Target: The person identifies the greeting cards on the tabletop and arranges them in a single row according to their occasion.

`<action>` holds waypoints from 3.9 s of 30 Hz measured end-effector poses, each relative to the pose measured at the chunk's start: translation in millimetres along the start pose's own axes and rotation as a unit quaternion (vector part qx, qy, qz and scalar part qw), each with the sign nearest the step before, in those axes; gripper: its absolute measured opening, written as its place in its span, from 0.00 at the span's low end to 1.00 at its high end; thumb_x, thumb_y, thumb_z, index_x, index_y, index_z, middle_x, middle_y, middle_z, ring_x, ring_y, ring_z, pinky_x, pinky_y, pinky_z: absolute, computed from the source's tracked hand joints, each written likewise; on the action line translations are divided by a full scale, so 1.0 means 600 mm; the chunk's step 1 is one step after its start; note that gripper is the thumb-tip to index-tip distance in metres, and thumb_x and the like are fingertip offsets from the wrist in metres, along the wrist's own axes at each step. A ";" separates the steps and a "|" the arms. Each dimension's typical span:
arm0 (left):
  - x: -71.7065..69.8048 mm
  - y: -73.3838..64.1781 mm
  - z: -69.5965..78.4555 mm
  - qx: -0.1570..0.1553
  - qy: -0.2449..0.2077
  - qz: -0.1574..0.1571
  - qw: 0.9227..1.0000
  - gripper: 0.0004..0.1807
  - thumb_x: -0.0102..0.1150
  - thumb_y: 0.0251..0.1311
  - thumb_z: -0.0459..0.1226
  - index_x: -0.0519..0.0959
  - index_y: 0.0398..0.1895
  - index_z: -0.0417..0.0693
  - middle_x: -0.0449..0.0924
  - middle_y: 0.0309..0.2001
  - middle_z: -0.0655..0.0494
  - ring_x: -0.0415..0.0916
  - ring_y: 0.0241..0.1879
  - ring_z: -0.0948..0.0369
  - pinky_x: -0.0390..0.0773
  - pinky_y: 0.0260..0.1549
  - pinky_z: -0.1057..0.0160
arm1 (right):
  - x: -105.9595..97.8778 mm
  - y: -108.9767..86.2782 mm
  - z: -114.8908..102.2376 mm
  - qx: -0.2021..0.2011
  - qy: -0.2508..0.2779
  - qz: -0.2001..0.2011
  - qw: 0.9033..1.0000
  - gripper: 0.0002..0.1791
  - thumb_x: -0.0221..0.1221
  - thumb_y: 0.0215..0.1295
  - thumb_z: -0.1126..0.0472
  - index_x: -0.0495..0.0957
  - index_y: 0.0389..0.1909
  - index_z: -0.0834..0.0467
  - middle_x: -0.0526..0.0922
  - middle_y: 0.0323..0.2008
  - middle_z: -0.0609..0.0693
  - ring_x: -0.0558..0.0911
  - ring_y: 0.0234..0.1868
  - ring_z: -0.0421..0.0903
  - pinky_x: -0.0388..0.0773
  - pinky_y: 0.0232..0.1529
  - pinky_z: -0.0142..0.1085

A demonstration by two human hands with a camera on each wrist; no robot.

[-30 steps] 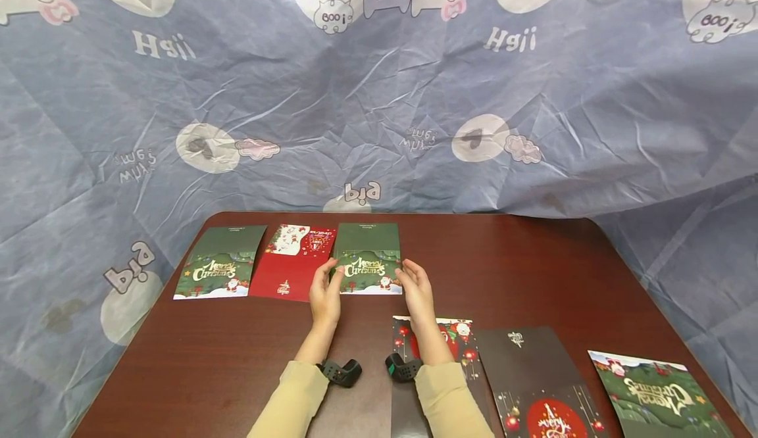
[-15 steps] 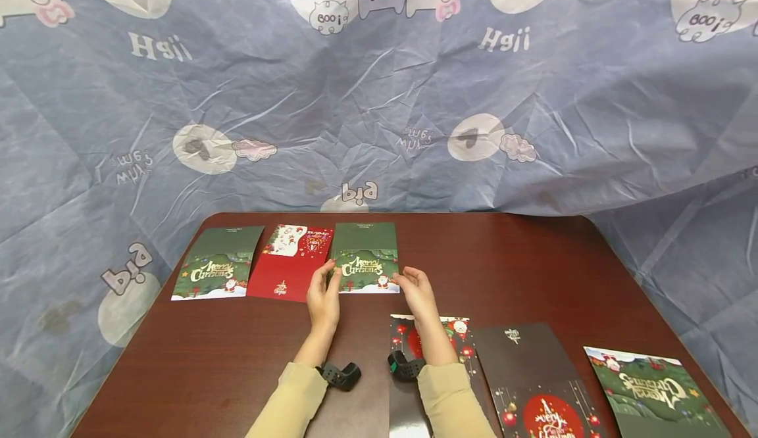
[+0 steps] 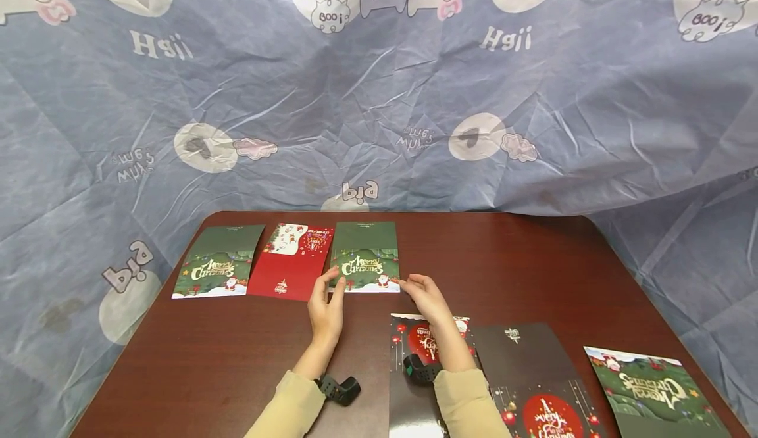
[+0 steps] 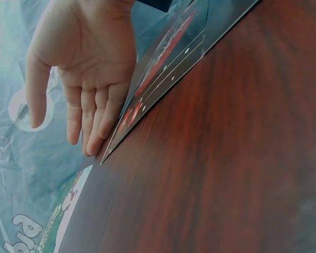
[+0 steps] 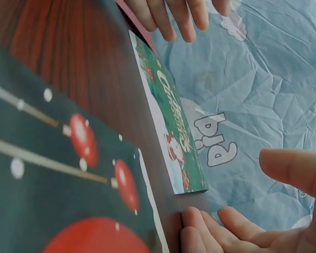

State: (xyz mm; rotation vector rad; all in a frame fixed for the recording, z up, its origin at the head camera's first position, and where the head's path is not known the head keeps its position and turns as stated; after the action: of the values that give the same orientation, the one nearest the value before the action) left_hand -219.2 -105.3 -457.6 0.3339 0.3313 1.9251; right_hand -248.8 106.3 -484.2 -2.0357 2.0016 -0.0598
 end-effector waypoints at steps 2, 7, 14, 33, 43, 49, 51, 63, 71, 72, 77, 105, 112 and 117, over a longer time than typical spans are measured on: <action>-0.001 -0.003 0.001 0.002 0.003 -0.002 1.000 0.14 0.55 0.61 0.28 0.72 0.46 0.23 0.73 0.54 0.31 0.67 0.59 0.44 0.61 0.59 0.71 | -0.003 -0.004 0.000 -0.001 -0.011 -0.004 1.000 0.30 0.54 0.66 0.54 0.61 0.63 0.67 0.68 0.60 0.65 0.66 0.62 0.61 0.59 0.61 0.57; -0.001 -0.013 0.010 0.008 0.013 -0.006 1.000 0.13 0.56 0.60 0.26 0.73 0.45 0.24 0.74 0.52 0.33 0.69 0.58 0.44 0.63 0.61 0.59 | -0.009 -0.014 -0.001 -0.014 -0.021 -0.003 1.000 0.30 0.55 0.66 0.56 0.62 0.62 0.69 0.68 0.60 0.67 0.66 0.61 0.62 0.60 0.61 0.57; 0.003 -0.030 0.019 0.026 0.007 -0.023 0.999 0.10 0.55 0.59 0.24 0.74 0.43 0.26 0.75 0.51 0.33 0.70 0.56 0.42 0.64 0.57 0.46 | -0.017 -0.028 0.004 -0.028 -0.013 0.001 1.000 0.29 0.56 0.65 0.57 0.63 0.61 0.69 0.70 0.59 0.66 0.67 0.61 0.62 0.61 0.61 0.55; 0.003 -0.069 0.024 -0.021 -0.012 -0.093 0.995 0.12 0.55 0.60 0.25 0.74 0.46 0.26 0.78 0.46 0.39 0.73 0.47 0.39 0.78 0.40 0.66 | -0.045 -0.067 0.020 -0.060 0.073 0.007 0.996 0.24 0.55 0.67 0.61 0.67 0.59 0.71 0.73 0.56 0.67 0.75 0.56 0.56 0.73 0.54 0.41; 0.002 -0.087 0.028 -0.033 -0.001 -0.118 0.992 0.09 0.55 0.60 0.25 0.75 0.43 0.27 0.78 0.45 0.35 0.78 0.41 0.47 0.80 0.35 0.66 | -0.063 -0.094 0.030 -0.106 0.062 0.016 0.992 0.24 0.55 0.66 0.60 0.68 0.55 0.75 0.76 0.51 0.70 0.80 0.48 0.54 0.78 0.45 0.36; 0.002 -0.092 0.030 -0.049 -0.005 -0.132 0.990 0.08 0.54 0.60 0.25 0.76 0.41 0.27 0.78 0.43 0.33 0.77 0.38 0.37 0.81 0.34 0.54 | -0.073 -0.103 0.031 -0.089 0.080 0.014 0.993 0.24 0.56 0.66 0.61 0.67 0.56 0.74 0.75 0.52 0.70 0.79 0.50 0.56 0.77 0.48 0.39; 0.002 -0.093 0.030 -0.055 -0.002 -0.135 0.989 0.07 0.55 0.60 0.25 0.76 0.40 0.27 0.79 0.42 0.33 0.77 0.38 0.37 0.81 0.33 0.53 | -0.077 -0.106 0.032 -0.079 0.083 0.013 0.993 0.23 0.55 0.66 0.62 0.67 0.57 0.73 0.75 0.53 0.69 0.79 0.51 0.57 0.76 0.49 0.40; 0.005 -0.111 0.034 -0.091 0.025 -0.173 0.980 0.05 0.55 0.62 0.29 0.77 0.35 0.32 0.81 0.35 0.35 0.80 0.35 0.41 0.81 0.31 0.52 | -0.105 -0.134 0.049 -0.054 0.054 0.011 0.997 0.22 0.56 0.66 0.60 0.69 0.56 0.69 0.78 0.51 0.64 0.80 0.48 0.53 0.78 0.46 0.37; 0.006 -0.125 0.037 -0.089 0.014 -0.196 0.977 0.04 0.55 0.62 0.28 0.77 0.34 0.33 0.82 0.35 0.36 0.81 0.33 0.41 0.82 0.28 0.54 | -0.126 -0.157 0.059 -0.041 0.057 0.018 0.997 0.22 0.56 0.66 0.60 0.69 0.56 0.69 0.78 0.51 0.64 0.81 0.46 0.49 0.78 0.44 0.33; 0.006 -0.126 0.037 -0.090 0.012 -0.198 0.976 0.04 0.55 0.62 0.28 0.77 0.34 0.32 0.82 0.35 0.36 0.81 0.33 0.41 0.82 0.28 0.54 | -0.127 -0.159 0.060 -0.038 0.056 0.018 0.998 0.22 0.56 0.66 0.60 0.69 0.56 0.69 0.78 0.51 0.64 0.81 0.46 0.49 0.78 0.45 0.33; 0.009 -0.130 0.036 -0.099 -0.003 -0.208 0.973 0.05 0.54 0.62 0.28 0.77 0.35 0.31 0.81 0.36 0.34 0.80 0.33 0.40 0.81 0.29 0.53 | -0.133 -0.166 0.059 -0.030 0.041 0.023 0.998 0.23 0.56 0.66 0.58 0.69 0.56 0.68 0.78 0.51 0.63 0.81 0.47 0.49 0.78 0.45 0.33; 0.023 -0.162 0.042 -0.137 -0.017 -0.268 0.953 0.09 0.54 0.64 0.31 0.76 0.35 0.29 0.80 0.37 0.35 0.82 0.32 0.45 0.82 0.27 0.55 | -0.185 -0.207 0.069 -0.009 -0.019 0.047 0.999 0.24 0.52 0.70 0.57 0.66 0.59 0.70 0.71 0.57 0.68 0.75 0.55 0.55 0.79 0.44 0.39; 0.029 -0.169 0.042 -0.144 -0.045 -0.289 0.945 0.09 0.53 0.64 0.31 0.76 0.36 0.28 0.79 0.37 0.32 0.81 0.33 0.43 0.81 0.28 0.51 | -0.178 -0.208 0.070 -0.009 -0.002 0.045 0.999 0.25 0.54 0.68 0.57 0.67 0.58 0.70 0.71 0.57 0.67 0.73 0.57 0.58 0.80 0.42 0.41; 0.031 -0.169 0.043 -0.157 -0.044 -0.290 0.943 0.08 0.53 0.64 0.31 0.76 0.35 0.30 0.79 0.37 0.31 0.81 0.33 0.44 0.81 0.29 0.52 | -0.176 -0.208 0.069 -0.013 -0.003 0.042 0.999 0.25 0.54 0.68 0.57 0.67 0.58 0.70 0.71 0.58 0.67 0.73 0.57 0.59 0.80 0.42 0.42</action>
State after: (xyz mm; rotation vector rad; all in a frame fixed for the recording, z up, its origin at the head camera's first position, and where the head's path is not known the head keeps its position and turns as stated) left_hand -129.8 -49.4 -471.2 0.0916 0.0460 1.3470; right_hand -121.9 216.8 -477.7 -1.9612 2.0917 -0.0099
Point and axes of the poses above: each hand's wrist, its own y-axis towards the middle knuckle, its own x-axis out of the palm, z = x × y, the point moved 6 cm from there along y, towards the middle knuckle
